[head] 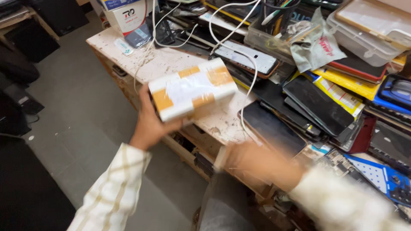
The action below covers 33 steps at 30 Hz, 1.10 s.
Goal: The person removes screws from a phone using a screwdriver, detaches internal covers, and then opens a shipping box to remove a new phone screen wrapped in bubble wrap.
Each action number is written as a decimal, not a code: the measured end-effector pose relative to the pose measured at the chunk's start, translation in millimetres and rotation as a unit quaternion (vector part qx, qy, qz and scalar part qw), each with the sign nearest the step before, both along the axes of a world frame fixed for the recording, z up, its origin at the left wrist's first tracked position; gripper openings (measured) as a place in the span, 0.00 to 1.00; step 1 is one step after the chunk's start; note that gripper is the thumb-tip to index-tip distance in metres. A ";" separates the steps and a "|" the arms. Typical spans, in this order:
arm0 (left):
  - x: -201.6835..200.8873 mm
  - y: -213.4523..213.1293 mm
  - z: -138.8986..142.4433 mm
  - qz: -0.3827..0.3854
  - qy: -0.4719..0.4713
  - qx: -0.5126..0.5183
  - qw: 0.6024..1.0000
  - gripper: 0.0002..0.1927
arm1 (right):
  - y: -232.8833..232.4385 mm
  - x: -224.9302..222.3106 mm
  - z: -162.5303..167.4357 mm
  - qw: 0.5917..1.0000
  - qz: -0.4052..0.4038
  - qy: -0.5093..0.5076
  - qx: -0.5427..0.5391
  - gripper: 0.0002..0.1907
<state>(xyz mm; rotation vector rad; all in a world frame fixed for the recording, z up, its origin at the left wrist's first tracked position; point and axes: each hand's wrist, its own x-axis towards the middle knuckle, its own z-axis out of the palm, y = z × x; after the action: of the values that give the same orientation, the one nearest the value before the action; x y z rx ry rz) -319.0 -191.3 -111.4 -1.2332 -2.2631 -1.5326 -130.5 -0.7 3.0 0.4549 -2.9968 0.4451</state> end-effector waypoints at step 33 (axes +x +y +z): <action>5.8 21.4 107.4 -0.106 0.377 -0.170 0.904 0.65 | 52.8 -49.3 -38.3 0.898 -0.236 0.069 -0.366 0.09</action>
<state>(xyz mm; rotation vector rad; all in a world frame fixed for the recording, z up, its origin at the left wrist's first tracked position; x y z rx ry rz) -313.2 -169.9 -4.0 -1.8083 -1.9219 -0.5124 -179.8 52.1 -35.4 -0.2864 -2.4057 1.3148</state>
